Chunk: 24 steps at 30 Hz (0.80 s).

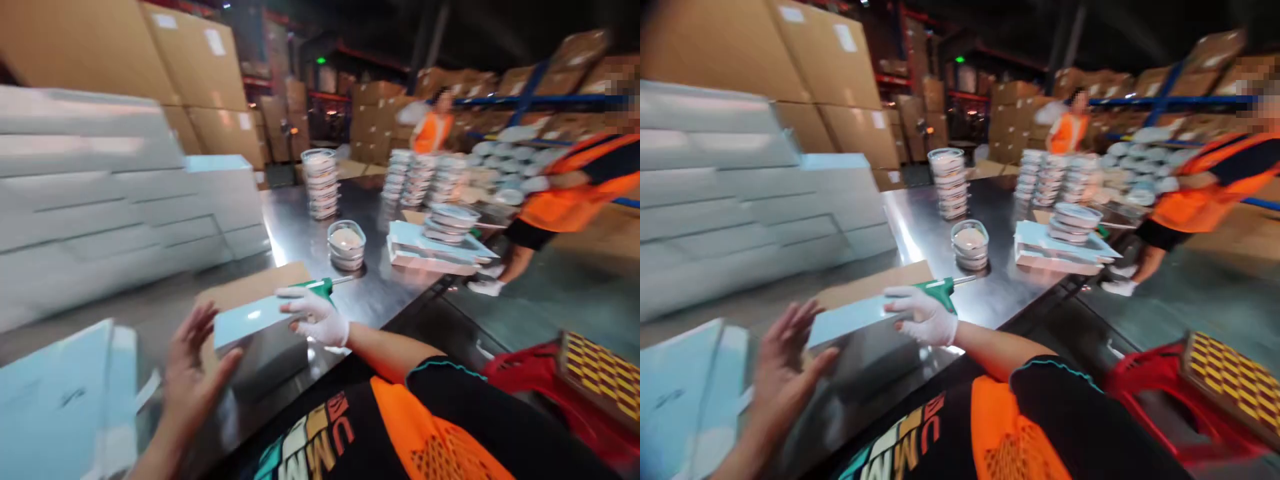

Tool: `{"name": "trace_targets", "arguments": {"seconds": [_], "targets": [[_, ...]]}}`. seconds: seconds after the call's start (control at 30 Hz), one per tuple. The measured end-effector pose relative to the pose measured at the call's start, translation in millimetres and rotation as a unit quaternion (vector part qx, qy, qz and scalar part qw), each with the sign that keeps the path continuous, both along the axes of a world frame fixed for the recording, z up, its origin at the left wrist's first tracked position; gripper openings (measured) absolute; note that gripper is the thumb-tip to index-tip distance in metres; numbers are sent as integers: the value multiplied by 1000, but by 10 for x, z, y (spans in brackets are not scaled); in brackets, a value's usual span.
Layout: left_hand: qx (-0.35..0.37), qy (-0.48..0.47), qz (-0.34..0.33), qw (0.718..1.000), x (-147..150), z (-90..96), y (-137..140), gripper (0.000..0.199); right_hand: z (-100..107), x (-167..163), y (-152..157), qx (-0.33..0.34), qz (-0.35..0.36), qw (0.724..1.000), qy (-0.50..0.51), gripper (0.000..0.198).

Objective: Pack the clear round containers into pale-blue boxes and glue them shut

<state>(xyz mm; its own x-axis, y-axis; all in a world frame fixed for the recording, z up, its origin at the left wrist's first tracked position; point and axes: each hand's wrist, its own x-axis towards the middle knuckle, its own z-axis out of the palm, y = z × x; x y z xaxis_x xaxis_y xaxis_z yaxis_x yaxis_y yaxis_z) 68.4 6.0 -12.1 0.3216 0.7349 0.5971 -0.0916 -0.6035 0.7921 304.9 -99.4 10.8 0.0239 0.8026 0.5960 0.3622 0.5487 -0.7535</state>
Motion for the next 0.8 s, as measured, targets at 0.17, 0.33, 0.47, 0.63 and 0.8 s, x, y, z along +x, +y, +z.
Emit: {"name": "trace_targets", "arguments": {"seconds": [0.17, 0.33, 0.47, 0.63, 0.8], "targets": [[-60, -11, -47, 997, 28, -172, -43, 99, -67, 100, -34, 3, 18, 999, -43, 49], [-4, -26, -71, 997, 71, -218, -66, 93, -17, 66, -92, -6, 2, 995, -103, 39], [98, -15, -63, 993, -12, -201, -24, 64, 8, 50, -95, -7, 13, 993, -115, 38], [78, -5, -36, 996, -123, -176, 52, 40, -165, 51, 19, -48, 4, 996, -78, 87], [1, 25, 5, 1000, -167, -279, 84, 57, -325, 29, 93, -210, 41, 977, -18, 122]]}}
